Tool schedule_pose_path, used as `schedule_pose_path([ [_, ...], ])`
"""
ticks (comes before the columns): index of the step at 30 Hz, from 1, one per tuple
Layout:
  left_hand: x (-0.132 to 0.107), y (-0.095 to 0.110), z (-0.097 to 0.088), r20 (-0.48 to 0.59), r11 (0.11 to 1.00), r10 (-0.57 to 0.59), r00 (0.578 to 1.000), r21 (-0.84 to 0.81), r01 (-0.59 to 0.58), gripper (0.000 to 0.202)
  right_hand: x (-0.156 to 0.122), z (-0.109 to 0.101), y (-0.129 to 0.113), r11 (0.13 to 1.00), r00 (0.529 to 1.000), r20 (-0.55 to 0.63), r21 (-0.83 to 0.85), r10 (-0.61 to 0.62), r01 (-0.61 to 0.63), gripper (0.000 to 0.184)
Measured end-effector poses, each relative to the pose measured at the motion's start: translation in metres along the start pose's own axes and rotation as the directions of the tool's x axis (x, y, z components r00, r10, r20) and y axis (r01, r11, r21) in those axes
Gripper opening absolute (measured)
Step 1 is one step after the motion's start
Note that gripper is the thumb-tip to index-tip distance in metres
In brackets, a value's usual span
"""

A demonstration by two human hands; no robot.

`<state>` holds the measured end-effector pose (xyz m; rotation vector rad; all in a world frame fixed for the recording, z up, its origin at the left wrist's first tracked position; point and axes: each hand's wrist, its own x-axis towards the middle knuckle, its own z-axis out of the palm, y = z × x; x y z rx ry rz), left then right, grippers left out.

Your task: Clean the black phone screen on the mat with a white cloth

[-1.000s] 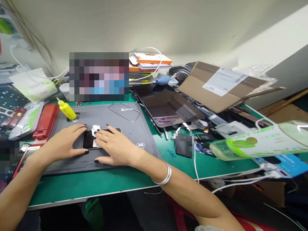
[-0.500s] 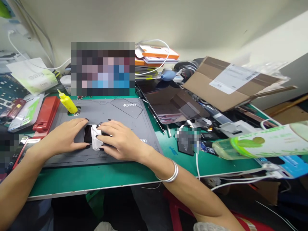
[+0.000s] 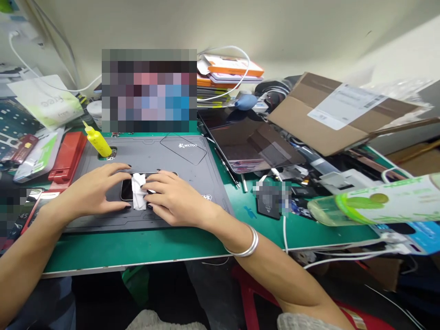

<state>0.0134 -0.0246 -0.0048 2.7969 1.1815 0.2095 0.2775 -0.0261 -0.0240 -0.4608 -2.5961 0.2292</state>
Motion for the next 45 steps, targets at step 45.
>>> schedule_pose_path([
  [45, -0.001, 0.002, -0.003, 0.011, 0.985, -0.169, 0.986, 0.040, 0.169, 0.087, 0.028, 0.033, -0.018, 0.993, 0.957, 0.281, -0.112, 0.073, -0.043, 0.081],
])
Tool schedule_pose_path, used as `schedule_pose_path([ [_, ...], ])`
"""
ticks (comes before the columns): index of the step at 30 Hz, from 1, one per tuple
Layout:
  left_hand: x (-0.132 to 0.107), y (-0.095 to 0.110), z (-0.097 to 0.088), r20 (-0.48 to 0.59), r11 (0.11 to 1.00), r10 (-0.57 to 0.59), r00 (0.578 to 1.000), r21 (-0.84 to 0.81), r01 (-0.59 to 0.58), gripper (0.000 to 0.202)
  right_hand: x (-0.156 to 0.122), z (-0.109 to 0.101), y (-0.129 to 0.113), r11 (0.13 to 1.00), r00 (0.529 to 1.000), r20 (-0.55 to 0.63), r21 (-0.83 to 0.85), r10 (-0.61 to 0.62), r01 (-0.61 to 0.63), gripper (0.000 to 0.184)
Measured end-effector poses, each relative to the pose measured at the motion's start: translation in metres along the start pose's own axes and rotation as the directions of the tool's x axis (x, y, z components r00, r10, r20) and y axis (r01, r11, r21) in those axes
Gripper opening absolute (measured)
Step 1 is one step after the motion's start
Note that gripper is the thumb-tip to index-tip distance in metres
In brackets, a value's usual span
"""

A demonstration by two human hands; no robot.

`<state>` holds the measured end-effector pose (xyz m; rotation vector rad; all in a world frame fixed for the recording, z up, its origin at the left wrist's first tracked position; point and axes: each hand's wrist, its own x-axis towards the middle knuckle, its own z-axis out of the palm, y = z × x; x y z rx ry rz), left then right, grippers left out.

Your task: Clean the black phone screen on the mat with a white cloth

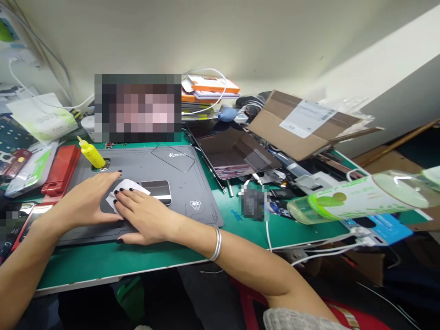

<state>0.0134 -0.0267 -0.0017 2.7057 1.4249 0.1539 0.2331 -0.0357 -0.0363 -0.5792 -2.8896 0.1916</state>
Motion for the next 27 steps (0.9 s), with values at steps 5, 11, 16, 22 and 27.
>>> schedule_pose_path([
  [5, 0.000, -0.002, 0.002, 0.021, 1.000, -0.020, 1.000, 0.013, 0.019, 0.094, -0.001, -0.004, 0.006, 0.991, 0.992, -0.018, -0.031, 0.126, -0.127, 0.083],
  [11, -0.001, -0.002, 0.001, 0.041, 0.999, -0.046, 0.998, 0.017, 0.045, 0.094, -0.002, -0.001, -0.004, 0.999, 0.999, 0.016, 0.017, -0.037, 0.036, 0.085],
  [16, -0.003, -0.003, 0.003, 0.065, 0.998, -0.068, 0.996, 0.003, 0.068, 0.102, -0.001, -0.002, 0.002, 0.995, 0.995, 0.010, 0.020, 0.099, -0.099, 0.085],
  [22, -0.001, 0.001, 0.000, 0.086, 0.997, -0.078, 0.993, 0.026, 0.076, 0.093, 0.002, -0.003, -0.002, 0.995, 0.998, 0.001, 0.070, -0.064, 0.064, 0.085],
  [27, 0.000, 0.003, -0.001, 0.136, 0.996, -0.088, 0.987, 0.032, 0.084, 0.103, 0.002, -0.003, 0.006, 0.997, 0.999, -0.009, 0.064, 0.044, -0.044, 0.086],
])
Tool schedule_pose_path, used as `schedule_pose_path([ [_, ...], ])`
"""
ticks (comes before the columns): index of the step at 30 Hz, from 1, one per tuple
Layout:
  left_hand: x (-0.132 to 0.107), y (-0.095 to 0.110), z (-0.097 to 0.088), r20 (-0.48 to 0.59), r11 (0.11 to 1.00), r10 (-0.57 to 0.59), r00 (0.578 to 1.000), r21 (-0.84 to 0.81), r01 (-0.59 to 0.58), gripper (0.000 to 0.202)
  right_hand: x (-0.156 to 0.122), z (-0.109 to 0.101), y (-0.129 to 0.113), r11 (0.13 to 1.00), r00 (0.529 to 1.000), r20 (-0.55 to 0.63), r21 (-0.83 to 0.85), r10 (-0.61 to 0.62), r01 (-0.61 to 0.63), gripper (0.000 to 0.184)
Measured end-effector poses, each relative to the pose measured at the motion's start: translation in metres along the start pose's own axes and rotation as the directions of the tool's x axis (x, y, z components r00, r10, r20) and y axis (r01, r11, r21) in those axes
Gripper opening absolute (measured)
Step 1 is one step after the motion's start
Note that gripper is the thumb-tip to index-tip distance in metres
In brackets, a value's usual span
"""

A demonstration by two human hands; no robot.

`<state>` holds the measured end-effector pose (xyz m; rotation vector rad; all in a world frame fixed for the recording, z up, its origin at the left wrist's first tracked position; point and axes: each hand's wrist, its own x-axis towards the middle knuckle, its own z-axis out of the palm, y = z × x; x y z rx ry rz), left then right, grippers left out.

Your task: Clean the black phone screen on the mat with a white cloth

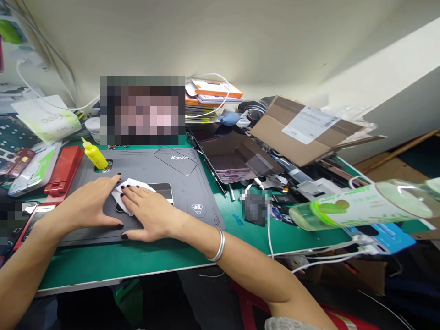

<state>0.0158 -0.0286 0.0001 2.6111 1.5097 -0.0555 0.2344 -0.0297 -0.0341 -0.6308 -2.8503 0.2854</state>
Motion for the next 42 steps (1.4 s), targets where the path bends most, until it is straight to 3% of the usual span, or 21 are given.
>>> schedule_pose_path([
  [7, 0.000, 0.002, 0.000, 0.014, 1.000, -0.017, 1.000, 0.009, 0.017, 0.100, 0.003, 0.002, -0.001, 0.999, 0.999, 0.008, -0.010, -0.045, 0.045, 0.089],
  [14, 0.001, 0.000, 0.002, 0.005, 1.000, -0.013, 1.000, 0.021, 0.013, 0.104, 0.001, -0.005, 0.006, 0.994, 0.995, -0.006, -0.028, 0.102, -0.102, 0.091],
  [21, 0.000, 0.002, 0.000, 0.005, 1.000, -0.011, 1.000, 0.014, 0.011, 0.098, -0.001, 0.002, -0.002, 0.998, 0.998, 0.028, 0.032, -0.057, 0.056, 0.088],
  [26, 0.000, 0.001, 0.001, 0.014, 0.999, -0.011, 1.000, 0.034, 0.010, 0.103, -0.004, -0.002, 0.000, 0.997, 0.997, 0.034, -0.018, 0.072, -0.072, 0.090],
  [32, 0.000, 0.000, 0.002, -0.013, 1.000, 0.009, 1.000, 0.029, -0.009, 0.092, -0.008, -0.004, -0.009, 0.998, 0.995, 0.071, 0.021, -0.066, 0.064, 0.087],
  [38, 0.000, -0.002, 0.004, -0.013, 1.000, 0.006, 1.000, 0.023, -0.006, 0.100, -0.015, -0.006, 0.001, 0.983, 0.983, 0.060, -0.054, 0.176, -0.173, 0.088],
  [42, 0.000, -0.003, 0.005, -0.037, 1.000, 0.025, 0.999, 0.017, -0.024, 0.093, -0.014, 0.000, -0.011, 1.000, 0.998, 0.060, -0.009, -0.003, 0.003, 0.095],
])
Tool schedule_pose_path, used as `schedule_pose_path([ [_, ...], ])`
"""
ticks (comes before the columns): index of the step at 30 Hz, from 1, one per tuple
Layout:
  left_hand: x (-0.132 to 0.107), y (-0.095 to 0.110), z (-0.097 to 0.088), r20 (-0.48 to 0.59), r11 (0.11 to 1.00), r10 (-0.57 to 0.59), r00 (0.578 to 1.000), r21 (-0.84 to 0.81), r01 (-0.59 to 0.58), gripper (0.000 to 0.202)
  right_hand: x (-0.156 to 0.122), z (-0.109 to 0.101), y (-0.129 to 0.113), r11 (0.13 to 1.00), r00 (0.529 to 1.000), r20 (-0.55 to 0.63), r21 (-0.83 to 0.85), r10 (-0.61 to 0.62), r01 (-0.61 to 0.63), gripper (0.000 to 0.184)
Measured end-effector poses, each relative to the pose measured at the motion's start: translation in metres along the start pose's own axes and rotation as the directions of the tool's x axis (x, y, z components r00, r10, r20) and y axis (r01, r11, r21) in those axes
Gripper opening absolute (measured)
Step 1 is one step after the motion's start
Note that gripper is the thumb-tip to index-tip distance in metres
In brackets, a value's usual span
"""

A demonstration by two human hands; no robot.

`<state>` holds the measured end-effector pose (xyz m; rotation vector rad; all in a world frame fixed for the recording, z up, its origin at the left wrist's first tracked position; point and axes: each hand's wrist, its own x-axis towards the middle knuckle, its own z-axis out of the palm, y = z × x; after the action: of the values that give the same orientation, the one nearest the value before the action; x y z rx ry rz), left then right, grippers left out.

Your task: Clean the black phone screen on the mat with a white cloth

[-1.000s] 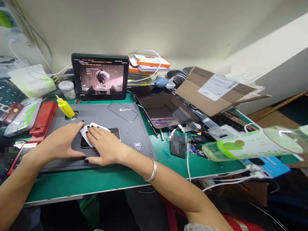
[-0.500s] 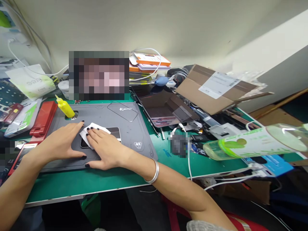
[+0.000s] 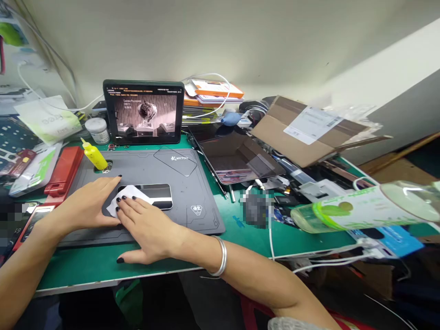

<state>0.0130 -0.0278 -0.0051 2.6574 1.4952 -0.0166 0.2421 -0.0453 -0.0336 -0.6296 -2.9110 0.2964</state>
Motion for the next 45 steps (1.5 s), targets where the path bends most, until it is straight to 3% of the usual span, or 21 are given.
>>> schedule_pose_path([
  [2, 0.000, -0.001, 0.001, -0.009, 1.000, 0.005, 1.000, 0.003, -0.005, 0.093, 0.000, -0.001, 0.001, 1.000, 1.000, 0.018, 0.005, 0.008, -0.008, 0.092],
  [7, 0.000, -0.002, 0.001, -0.002, 1.000, -0.001, 1.000, 0.011, 0.001, 0.100, -0.008, -0.009, 0.019, 0.972, 0.972, -0.006, -0.014, 0.235, -0.235, 0.091],
  [14, 0.000, -0.003, 0.001, -0.004, 1.000, 0.007, 1.000, -0.006, -0.007, 0.097, -0.008, -0.004, 0.006, 0.999, 0.999, 0.017, 0.042, 0.031, -0.032, 0.093],
  [20, 0.000, -0.002, 0.000, 0.010, 1.000, 0.004, 1.000, 0.000, -0.004, 0.094, -0.015, -0.011, 0.016, 0.963, 0.963, 0.019, -0.024, 0.268, -0.267, 0.093],
  [24, 0.000, -0.001, -0.003, 0.008, 1.000, 0.004, 1.000, -0.005, -0.004, 0.089, -0.018, -0.007, 0.003, 0.997, 0.996, 0.060, 0.023, 0.073, -0.074, 0.099],
  [26, 0.000, 0.000, -0.004, 0.013, 1.000, 0.003, 1.000, 0.000, -0.003, 0.086, -0.019, -0.007, 0.003, 0.999, 0.997, 0.063, 0.038, 0.034, -0.036, 0.096],
  [32, 0.000, -0.001, -0.003, 0.023, 1.000, 0.001, 1.000, 0.011, -0.001, 0.088, -0.022, -0.015, 0.011, 0.941, 0.939, 0.081, -0.075, 0.335, -0.329, 0.094],
  [37, -0.001, -0.002, -0.001, 0.001, 1.000, 0.006, 1.000, 0.004, -0.006, 0.086, -0.023, -0.009, -0.002, 0.991, 0.987, 0.098, -0.032, 0.130, -0.128, 0.099],
  [39, -0.001, -0.002, -0.001, -0.004, 1.000, 0.011, 1.000, 0.009, -0.011, 0.086, -0.024, -0.008, 0.001, 0.981, 0.979, 0.076, -0.042, 0.190, -0.187, 0.095],
  [43, 0.000, -0.002, -0.001, -0.005, 1.000, 0.006, 1.000, 0.010, -0.006, 0.087, -0.025, -0.009, 0.009, 0.902, 0.905, 0.026, -0.096, 0.424, -0.420, 0.096],
  [45, 0.000, -0.002, -0.002, 0.007, 1.000, 0.001, 1.000, 0.016, -0.001, 0.087, -0.026, -0.009, 0.005, 0.924, 0.926, 0.047, -0.094, 0.376, -0.370, 0.100],
])
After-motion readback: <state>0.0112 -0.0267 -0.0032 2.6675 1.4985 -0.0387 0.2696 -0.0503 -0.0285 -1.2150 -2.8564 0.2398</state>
